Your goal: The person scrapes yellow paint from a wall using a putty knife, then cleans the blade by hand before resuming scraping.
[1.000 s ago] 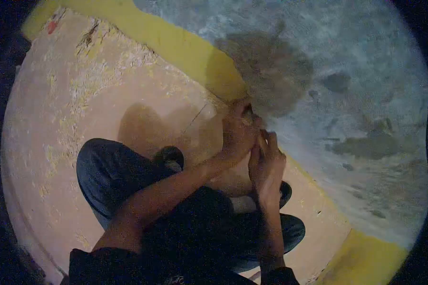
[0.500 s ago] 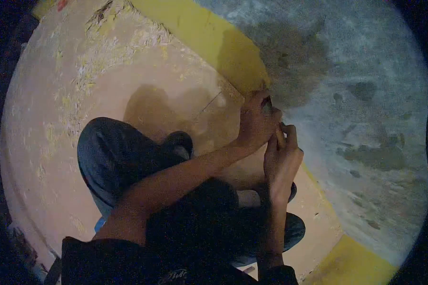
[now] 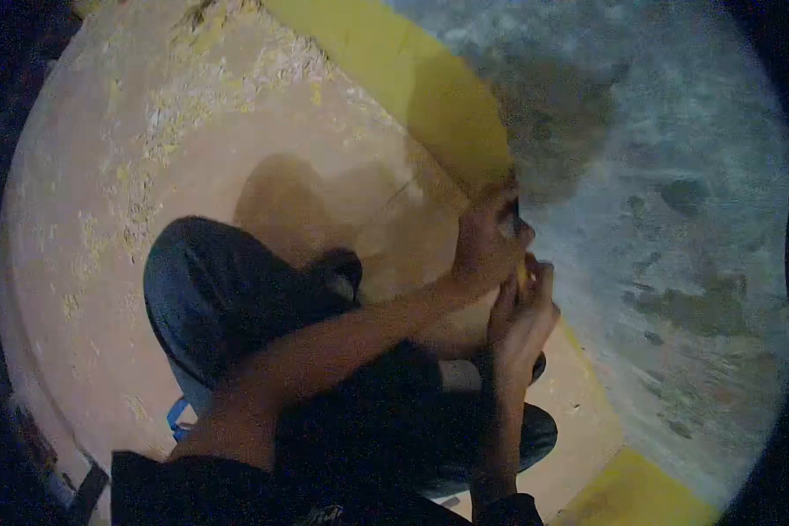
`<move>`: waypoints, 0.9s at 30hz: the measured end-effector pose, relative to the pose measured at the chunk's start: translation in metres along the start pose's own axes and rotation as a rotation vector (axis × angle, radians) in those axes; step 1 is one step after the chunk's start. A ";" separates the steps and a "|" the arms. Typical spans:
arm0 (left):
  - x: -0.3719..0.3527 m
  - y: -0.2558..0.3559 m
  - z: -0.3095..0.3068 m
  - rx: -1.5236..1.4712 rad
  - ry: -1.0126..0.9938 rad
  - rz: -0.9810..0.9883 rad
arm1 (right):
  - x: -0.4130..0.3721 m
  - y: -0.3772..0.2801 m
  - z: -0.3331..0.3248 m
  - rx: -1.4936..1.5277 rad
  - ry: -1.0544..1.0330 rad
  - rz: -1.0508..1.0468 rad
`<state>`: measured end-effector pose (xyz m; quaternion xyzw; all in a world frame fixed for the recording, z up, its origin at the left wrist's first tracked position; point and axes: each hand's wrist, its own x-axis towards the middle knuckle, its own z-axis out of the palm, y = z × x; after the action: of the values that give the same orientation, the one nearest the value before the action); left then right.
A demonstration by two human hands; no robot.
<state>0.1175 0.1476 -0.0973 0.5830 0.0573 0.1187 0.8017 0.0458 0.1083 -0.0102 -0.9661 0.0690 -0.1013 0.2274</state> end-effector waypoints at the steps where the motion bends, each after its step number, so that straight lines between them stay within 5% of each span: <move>1: 0.002 0.002 -0.006 0.013 -0.026 -0.027 | -0.003 0.000 -0.002 -0.016 -0.019 0.010; 6: 0.007 0.011 0.001 0.036 -0.030 0.107 | -0.002 -0.002 -0.011 -0.016 0.031 0.024; 10: 0.005 0.014 -0.010 0.098 -0.057 -0.075 | 0.001 -0.007 -0.006 -0.051 -0.050 0.084; 17: 0.011 0.012 -0.009 0.157 -0.031 0.082 | 0.010 -0.009 -0.004 0.020 -0.029 0.049; 21: 0.010 0.026 -0.010 0.184 -0.160 -0.067 | 0.006 -0.009 -0.011 0.011 0.011 0.042; 24: 0.011 0.011 -0.004 0.247 0.063 0.213 | 0.011 -0.006 -0.003 0.056 -0.020 0.074; 27: 0.000 0.015 -0.002 0.088 -0.028 0.022 | 0.010 -0.006 -0.011 0.086 -0.088 0.043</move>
<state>0.1150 0.1539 -0.0838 0.6197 0.0450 0.1166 0.7748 0.0536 0.1073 0.0034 -0.9571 0.0755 -0.0569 0.2738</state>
